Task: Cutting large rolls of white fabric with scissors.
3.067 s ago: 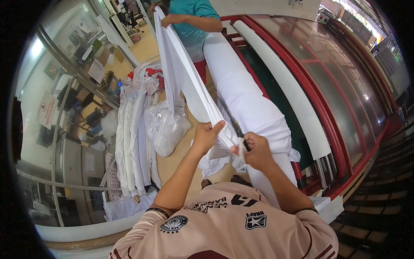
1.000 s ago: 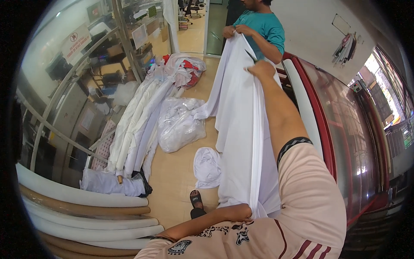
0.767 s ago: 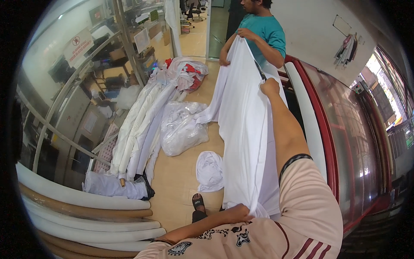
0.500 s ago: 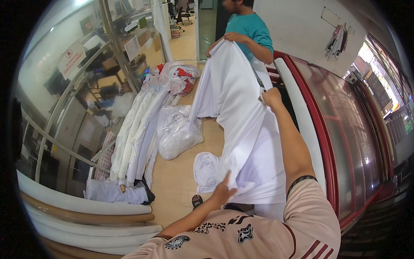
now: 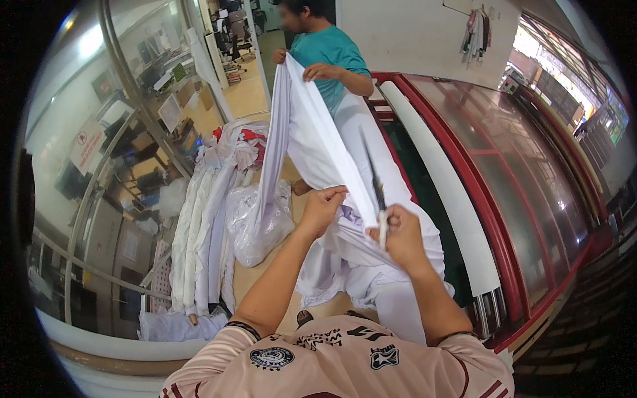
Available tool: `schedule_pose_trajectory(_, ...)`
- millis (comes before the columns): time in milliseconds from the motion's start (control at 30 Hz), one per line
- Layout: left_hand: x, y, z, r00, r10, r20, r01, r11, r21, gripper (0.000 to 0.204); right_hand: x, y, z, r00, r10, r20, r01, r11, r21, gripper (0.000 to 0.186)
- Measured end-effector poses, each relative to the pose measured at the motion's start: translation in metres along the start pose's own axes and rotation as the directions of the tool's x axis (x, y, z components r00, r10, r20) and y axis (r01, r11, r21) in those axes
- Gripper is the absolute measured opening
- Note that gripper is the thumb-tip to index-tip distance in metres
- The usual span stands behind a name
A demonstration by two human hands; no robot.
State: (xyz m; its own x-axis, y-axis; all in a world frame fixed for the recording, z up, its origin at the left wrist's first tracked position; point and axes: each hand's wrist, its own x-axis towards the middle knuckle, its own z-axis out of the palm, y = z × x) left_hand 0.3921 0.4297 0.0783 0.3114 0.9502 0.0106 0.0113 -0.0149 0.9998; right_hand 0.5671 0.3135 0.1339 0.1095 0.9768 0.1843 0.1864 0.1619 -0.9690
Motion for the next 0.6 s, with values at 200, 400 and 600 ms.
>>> schedule_pose_trajectory(200,-0.02,-0.019,0.03,0.991,-0.125,0.047,0.132,0.973,-0.189,0.032,-0.056,0.045,0.013,0.975,0.22,-0.022,-0.216,0.969,0.122,0.032)
schedule_pose_trajectory(400,-0.054,-0.045,0.034,0.996,-0.085,0.035,0.082,0.994,0.074,0.026,-0.087,0.069,0.025,0.972,0.233,0.0,-0.233,0.972,-0.02,0.029)
schedule_pose_trajectory(600,-0.076,-0.059,0.021,0.998,-0.064,-0.009,0.064,0.998,-0.023,0.031,-0.084,0.061,-0.009,0.967,0.252,0.038,-0.254,0.962,0.101,0.029)
